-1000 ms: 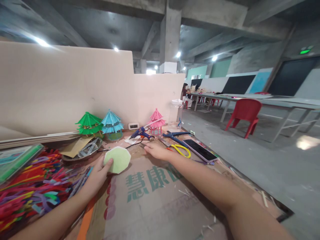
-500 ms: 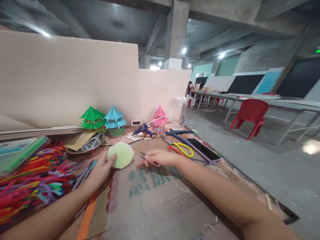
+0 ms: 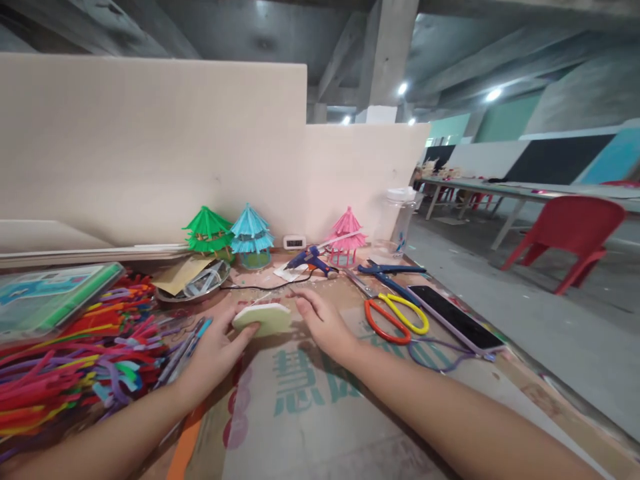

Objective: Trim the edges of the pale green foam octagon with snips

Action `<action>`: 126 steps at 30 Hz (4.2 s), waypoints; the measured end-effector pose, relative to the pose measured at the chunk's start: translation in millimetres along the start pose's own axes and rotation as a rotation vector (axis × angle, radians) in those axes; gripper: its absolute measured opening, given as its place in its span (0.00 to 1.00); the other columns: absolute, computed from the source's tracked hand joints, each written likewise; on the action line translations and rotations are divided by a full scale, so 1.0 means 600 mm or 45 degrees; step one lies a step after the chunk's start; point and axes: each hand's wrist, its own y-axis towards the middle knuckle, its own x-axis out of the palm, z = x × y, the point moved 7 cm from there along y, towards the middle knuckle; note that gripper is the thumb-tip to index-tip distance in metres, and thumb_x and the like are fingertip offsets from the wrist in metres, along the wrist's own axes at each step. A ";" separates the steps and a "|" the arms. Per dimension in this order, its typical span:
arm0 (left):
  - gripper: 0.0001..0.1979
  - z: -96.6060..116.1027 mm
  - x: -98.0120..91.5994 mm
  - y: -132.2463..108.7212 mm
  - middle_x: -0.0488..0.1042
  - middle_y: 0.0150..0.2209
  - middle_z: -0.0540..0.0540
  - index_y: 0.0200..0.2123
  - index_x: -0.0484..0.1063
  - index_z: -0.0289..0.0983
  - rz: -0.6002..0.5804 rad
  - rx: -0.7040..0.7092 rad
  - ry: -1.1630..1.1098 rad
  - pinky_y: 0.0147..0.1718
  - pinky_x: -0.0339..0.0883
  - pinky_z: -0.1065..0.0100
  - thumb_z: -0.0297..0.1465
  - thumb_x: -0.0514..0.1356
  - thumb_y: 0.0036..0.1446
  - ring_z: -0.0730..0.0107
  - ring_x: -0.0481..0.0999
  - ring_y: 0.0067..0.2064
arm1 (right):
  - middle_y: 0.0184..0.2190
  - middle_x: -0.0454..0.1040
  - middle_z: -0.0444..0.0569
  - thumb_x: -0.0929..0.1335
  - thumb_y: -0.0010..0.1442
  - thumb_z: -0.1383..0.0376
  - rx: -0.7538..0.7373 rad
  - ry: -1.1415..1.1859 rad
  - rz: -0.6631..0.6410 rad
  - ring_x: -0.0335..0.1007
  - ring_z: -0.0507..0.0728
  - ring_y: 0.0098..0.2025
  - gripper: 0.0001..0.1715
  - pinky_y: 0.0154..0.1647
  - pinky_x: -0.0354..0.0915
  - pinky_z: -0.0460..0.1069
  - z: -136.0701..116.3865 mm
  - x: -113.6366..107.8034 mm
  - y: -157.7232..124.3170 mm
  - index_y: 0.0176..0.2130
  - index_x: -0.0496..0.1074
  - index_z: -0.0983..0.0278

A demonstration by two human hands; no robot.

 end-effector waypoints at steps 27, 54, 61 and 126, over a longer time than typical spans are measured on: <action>0.15 -0.026 0.004 -0.003 0.76 0.37 0.45 0.41 0.71 0.37 -0.063 -0.110 -0.047 0.40 0.65 0.65 0.40 0.53 0.57 0.62 0.73 0.40 | 0.29 0.74 0.46 0.63 0.54 0.62 0.089 -0.048 -0.092 0.68 0.54 0.30 0.10 0.31 0.62 0.47 0.009 0.028 0.003 0.34 0.71 0.64; 0.13 0.018 0.006 0.001 0.73 0.43 0.44 0.42 0.71 0.39 -0.071 0.212 0.078 0.50 0.61 0.62 0.25 0.50 0.56 0.64 0.69 0.48 | 0.31 0.68 0.51 0.59 0.65 0.61 -0.726 -0.740 -0.087 0.63 0.57 0.34 0.17 0.34 0.61 0.51 -0.086 0.014 -0.035 0.43 0.72 0.65; 0.15 0.008 0.008 0.000 0.73 0.41 0.46 0.41 0.70 0.39 -0.071 0.211 0.103 0.48 0.63 0.62 0.23 0.50 0.54 0.64 0.70 0.47 | 0.29 0.67 0.50 0.58 0.65 0.60 -0.692 -0.712 -0.077 0.62 0.56 0.33 0.17 0.33 0.60 0.49 -0.084 0.014 -0.033 0.41 0.73 0.64; 0.13 0.002 -0.001 0.003 0.73 0.41 0.46 0.43 0.67 0.37 0.011 -0.011 -0.116 0.42 0.63 0.66 0.36 0.54 0.56 0.65 0.71 0.42 | 0.39 0.73 0.52 0.60 0.62 0.61 -0.424 -0.335 0.063 0.68 0.57 0.39 0.13 0.39 0.64 0.51 -0.045 -0.005 -0.016 0.44 0.67 0.64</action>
